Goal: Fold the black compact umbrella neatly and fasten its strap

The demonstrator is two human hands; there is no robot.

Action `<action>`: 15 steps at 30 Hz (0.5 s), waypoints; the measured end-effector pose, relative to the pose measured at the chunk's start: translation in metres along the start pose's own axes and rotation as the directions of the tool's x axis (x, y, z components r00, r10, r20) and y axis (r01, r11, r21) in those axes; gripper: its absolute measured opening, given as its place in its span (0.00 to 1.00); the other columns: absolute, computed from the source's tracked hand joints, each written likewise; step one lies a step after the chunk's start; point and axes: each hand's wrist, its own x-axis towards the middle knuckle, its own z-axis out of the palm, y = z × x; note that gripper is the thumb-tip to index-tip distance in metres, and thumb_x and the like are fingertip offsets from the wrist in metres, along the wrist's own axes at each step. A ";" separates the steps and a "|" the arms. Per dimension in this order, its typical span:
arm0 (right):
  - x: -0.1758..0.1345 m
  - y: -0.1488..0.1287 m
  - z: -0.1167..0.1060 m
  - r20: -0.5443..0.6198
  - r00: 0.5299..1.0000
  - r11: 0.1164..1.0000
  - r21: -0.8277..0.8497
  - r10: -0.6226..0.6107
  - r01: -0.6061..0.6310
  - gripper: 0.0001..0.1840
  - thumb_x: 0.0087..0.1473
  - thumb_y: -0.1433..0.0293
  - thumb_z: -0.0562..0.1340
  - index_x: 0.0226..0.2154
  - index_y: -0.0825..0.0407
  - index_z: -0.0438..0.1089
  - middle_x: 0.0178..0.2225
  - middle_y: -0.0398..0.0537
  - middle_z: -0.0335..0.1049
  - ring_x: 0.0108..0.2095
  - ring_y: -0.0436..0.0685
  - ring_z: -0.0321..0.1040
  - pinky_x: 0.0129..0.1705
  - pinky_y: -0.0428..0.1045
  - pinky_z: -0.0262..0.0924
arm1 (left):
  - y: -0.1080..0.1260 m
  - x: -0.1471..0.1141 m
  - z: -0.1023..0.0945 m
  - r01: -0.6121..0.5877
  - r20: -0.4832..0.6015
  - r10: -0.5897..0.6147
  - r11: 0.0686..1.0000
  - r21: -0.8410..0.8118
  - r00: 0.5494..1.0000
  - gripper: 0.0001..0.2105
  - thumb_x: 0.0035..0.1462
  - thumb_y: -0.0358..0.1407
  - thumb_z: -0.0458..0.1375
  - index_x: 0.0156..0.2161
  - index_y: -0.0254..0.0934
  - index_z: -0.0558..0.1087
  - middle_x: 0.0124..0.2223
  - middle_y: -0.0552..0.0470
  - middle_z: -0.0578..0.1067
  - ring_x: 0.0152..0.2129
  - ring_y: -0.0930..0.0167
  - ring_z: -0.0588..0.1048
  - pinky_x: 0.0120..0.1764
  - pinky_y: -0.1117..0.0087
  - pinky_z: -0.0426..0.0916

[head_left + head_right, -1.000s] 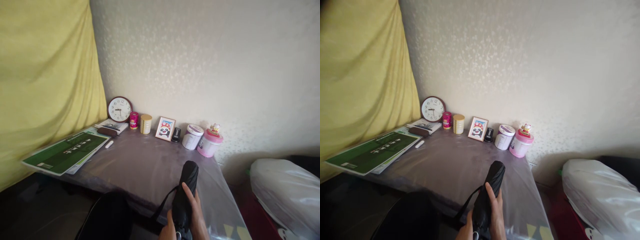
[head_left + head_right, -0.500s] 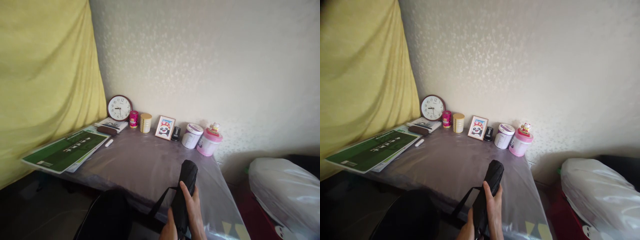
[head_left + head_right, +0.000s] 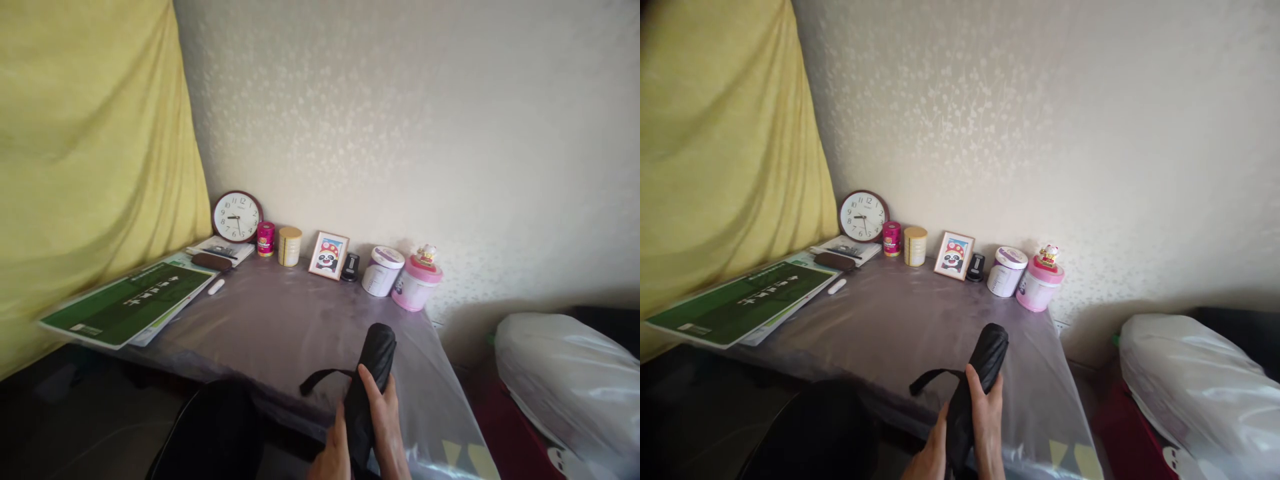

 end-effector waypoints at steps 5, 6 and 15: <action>-0.008 -0.005 -0.003 0.104 0.992 0.986 0.147 0.067 -0.082 0.28 0.41 0.52 0.64 0.41 0.53 0.68 0.27 0.41 0.72 0.31 0.58 0.69 0.32 0.49 0.63 | 0.004 0.004 0.000 -0.110 0.102 0.118 0.990 -0.084 0.988 0.42 0.39 0.33 0.61 0.60 0.42 0.48 0.52 0.46 0.68 0.43 0.64 0.72 0.47 0.66 0.62; -0.010 -0.008 -0.004 0.127 0.988 0.977 0.182 0.087 -0.109 0.28 0.42 0.52 0.63 0.41 0.53 0.68 0.28 0.41 0.72 0.31 0.57 0.69 0.31 0.48 0.63 | 0.005 0.004 0.002 -0.117 0.144 0.140 0.981 -0.155 0.980 0.42 0.39 0.33 0.62 0.60 0.42 0.48 0.49 0.47 0.70 0.41 0.64 0.72 0.46 0.65 0.63; -0.011 -0.008 0.000 0.051 0.998 0.987 0.158 0.031 -0.039 0.31 0.36 0.55 0.68 0.42 0.54 0.68 0.32 0.43 0.74 0.34 0.59 0.70 0.35 0.48 0.63 | -0.002 0.003 -0.006 -0.069 0.034 0.071 0.997 -0.037 0.997 0.43 0.38 0.33 0.61 0.60 0.38 0.48 0.55 0.43 0.65 0.49 0.60 0.68 0.49 0.66 0.61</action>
